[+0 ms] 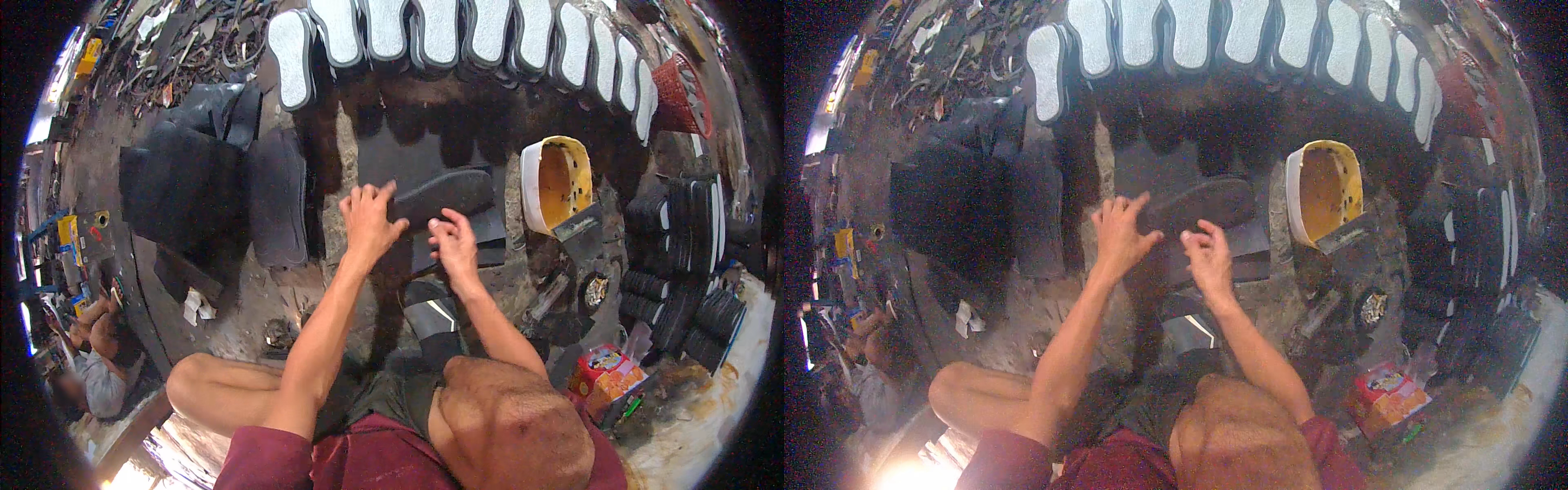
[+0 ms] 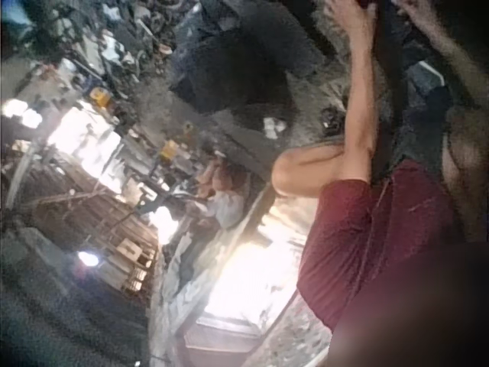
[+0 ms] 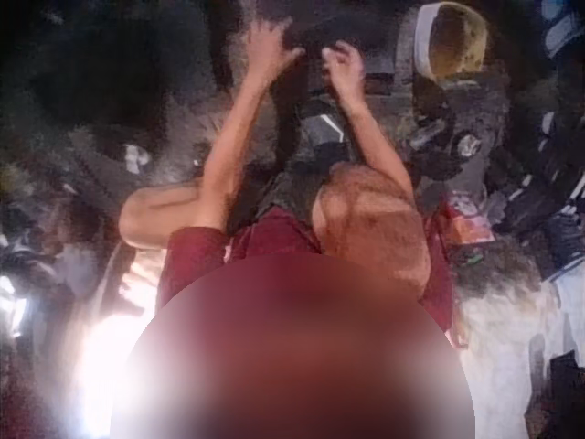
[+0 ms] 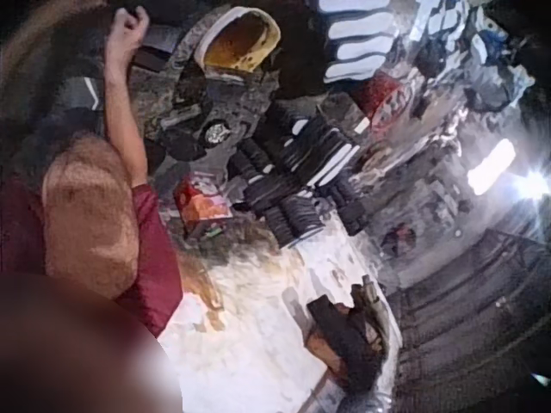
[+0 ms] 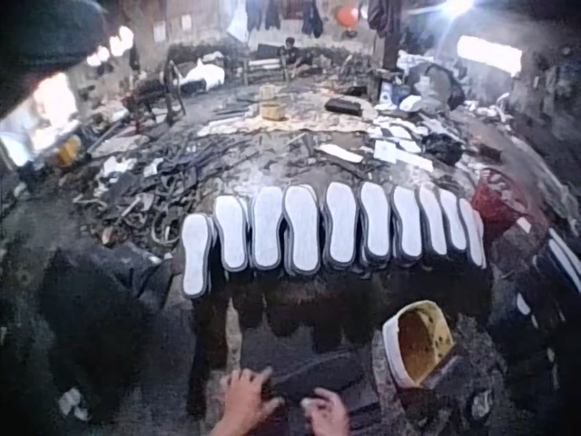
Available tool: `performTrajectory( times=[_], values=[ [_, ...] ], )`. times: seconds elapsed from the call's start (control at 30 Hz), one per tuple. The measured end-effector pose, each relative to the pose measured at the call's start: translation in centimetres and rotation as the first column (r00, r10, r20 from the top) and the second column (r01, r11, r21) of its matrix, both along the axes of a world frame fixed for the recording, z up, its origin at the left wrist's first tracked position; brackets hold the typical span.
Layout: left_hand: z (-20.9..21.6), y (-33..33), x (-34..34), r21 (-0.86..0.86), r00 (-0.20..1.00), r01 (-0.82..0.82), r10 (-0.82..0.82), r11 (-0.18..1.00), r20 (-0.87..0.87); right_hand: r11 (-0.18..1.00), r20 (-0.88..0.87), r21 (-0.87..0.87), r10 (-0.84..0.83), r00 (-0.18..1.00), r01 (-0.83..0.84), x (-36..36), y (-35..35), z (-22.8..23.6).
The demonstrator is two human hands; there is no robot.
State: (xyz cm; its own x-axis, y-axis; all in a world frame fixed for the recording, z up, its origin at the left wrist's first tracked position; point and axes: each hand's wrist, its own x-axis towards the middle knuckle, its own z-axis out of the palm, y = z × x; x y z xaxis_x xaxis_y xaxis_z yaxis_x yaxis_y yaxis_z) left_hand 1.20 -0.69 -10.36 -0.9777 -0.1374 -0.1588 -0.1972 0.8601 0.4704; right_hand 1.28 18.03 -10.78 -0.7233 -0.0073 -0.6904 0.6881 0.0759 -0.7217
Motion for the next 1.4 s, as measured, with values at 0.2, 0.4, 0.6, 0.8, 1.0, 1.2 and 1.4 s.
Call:
performTrajectory(
  times=[0.2,0.4,0.6,0.8,1.0,1.2,1.4],
  values=[
    [13.3,5.1,5.1,0.104,0.992,0.055,-0.042,0.993,-0.122,0.817,-0.082,-0.524,-0.329,0.941,0.241,0.8,-2.4,9.5],
    [15.9,6.8,6.4,0.890,0.554,-0.389,0.832,0.237,0.020,0.758,-0.236,-0.649,-0.287,0.928,0.069,-2.7,-1.6,14.6],
    [15.7,5.2,5.7,0.917,0.678,-0.288,0.618,-0.275,0.398,0.690,-0.195,-0.724,-0.176,0.965,-0.020,-2.7,-0.2,15.0],
    [17.2,5.6,5.4,0.857,0.663,-0.276,0.559,-0.436,0.498,0.723,-0.224,-0.691,-0.205,0.953,-0.007,-2.7,1.1,13.6],
    [15.3,5.7,7.2,0.972,0.857,-0.236,0.468,-0.017,0.216,0.941,-0.488,-0.337,-0.193,0.851,0.020,-3.3,0.4,12.8],
    [14.7,7.8,7.9,0.808,0.798,-0.517,0.500,0.282,0.336,0.847,-0.798,0.231,0.447,0.406,-0.478,-0.6,0.9,15.5],
    [9.7,8.2,6.5,0.302,0.970,0.120,-0.046,0.946,-0.241,0.951,-0.202,-0.308,-0.089,0.975,0.023,-4.5,4.5,9.0]
  ],
)
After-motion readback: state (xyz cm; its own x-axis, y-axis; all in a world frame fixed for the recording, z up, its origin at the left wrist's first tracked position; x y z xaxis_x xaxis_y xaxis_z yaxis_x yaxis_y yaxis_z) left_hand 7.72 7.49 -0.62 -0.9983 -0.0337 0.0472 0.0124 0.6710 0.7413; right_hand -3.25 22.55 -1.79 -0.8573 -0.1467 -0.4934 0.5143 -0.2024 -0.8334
